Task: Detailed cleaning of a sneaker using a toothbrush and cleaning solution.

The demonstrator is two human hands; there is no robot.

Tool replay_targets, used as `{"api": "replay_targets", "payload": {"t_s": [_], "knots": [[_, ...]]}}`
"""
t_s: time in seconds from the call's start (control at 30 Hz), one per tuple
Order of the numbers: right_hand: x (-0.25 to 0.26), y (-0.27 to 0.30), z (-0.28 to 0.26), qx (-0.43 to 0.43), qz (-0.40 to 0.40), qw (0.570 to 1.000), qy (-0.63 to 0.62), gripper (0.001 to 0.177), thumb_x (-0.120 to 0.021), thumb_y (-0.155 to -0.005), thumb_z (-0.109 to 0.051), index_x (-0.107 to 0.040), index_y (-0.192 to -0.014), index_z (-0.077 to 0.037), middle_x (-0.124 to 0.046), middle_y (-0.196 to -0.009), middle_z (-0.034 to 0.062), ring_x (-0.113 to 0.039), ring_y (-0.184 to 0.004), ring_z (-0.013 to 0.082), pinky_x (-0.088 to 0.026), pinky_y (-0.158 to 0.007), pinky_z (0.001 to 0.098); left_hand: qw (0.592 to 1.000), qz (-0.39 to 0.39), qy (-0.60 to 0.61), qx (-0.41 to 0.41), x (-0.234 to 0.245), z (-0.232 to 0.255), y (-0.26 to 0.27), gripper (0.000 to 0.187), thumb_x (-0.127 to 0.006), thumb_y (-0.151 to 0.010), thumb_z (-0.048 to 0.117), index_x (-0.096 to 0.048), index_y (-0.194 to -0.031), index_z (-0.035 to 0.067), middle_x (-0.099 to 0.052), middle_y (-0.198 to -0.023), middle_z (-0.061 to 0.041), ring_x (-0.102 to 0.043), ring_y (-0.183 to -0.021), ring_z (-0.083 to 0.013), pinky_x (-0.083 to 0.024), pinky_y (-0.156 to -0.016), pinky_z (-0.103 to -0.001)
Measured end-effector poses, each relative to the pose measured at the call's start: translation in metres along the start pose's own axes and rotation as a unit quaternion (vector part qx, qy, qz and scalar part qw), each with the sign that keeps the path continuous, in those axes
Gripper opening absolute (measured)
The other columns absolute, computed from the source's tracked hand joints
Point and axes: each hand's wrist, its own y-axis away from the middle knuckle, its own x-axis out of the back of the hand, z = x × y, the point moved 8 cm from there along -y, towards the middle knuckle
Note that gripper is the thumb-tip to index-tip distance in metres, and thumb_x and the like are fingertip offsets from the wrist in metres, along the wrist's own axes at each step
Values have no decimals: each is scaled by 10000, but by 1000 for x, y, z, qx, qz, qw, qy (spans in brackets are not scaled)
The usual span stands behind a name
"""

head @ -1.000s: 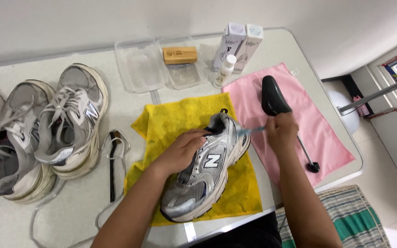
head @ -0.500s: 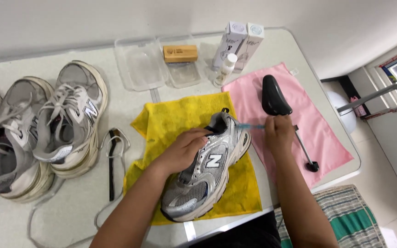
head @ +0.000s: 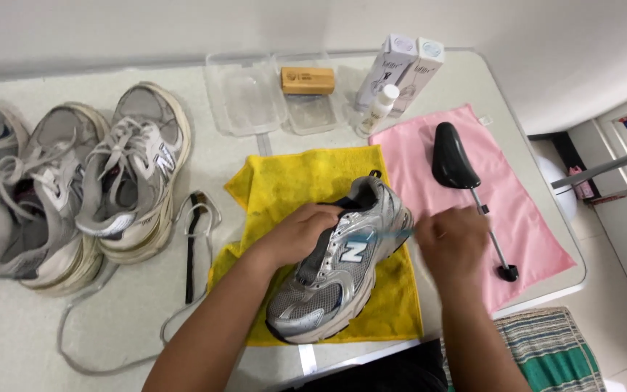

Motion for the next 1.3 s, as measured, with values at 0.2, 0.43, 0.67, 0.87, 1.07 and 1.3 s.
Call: {"api": "replay_targets", "payload": {"t_s": [0.2,0.43,0.67,0.87,1.07,1.3], "knots": [[18,-22,-32,83,9,995,-52,361,-773,-846,-138,-581,-544,-183,-575,-623,-26,-560,-697,247,-435,-709,339,1000,-7,3,12,-5,1,4,567,-367,-1040,336,-530,-1421,-51,-527,-1415,-303,-474,-1343,-446,-357,-1137,-536],[8,-24,-33,159,55,986,22,372,-765,-904,-171,-583,-579,-155,-563,-650,26,-563,-729,274,-427,-774,396,999,-21,8,26,-12,2,6,581,-350,-1042,362,-519,-1441,-23,-540,-1394,-286,-480,-1339,-430,-370,-1130,-516],[-1,-34,-42,189,42,975,-114,381,-619,-848,-29,-627,-547,-261,-569,-635,-44,-515,-655,232,-355,-690,331,999,-33,11,41,-10,4,6,595,-334,-1043,389,-509,-1462,4,-553,-1373,-270,-487,-1336,-415,-382,-1122,-497],[-3,-72,30,117,40,992,18,462,-832,-974,-232,-565,-601,-173,-518,-622,29,-556,-688,301,-419,-720,423,996,-24,6,90,8,3,4,642,-351,-1012,498,-531,-1469,84,-579,-1372,-184,-515,-1351,-302,-389,-1116,-410],[-46,-156,-69,-96,-323,941,-18,366,-454,-1119,-425,-643,-1170,-116,-736,-892,262,-684,-999,530,-499,-907,624,995,-35,-5,94,13,15,6,696,-376,-959,520,-564,-1435,47,-576,-1381,-256,-497,-1343,-389,-383,-1122,-470],[-153,-202,-151,118,-354,925,67,349,-471,-1071,-251,-664,-1360,-281,-713,-1073,139,-725,-1037,410,-590,-864,548,995,-67,-4,78,23,4,4,715,-344,-951,530,-540,-1466,74,-566,-1420,-237,-494,-1350,-358,-393,-1127,-442]]}}
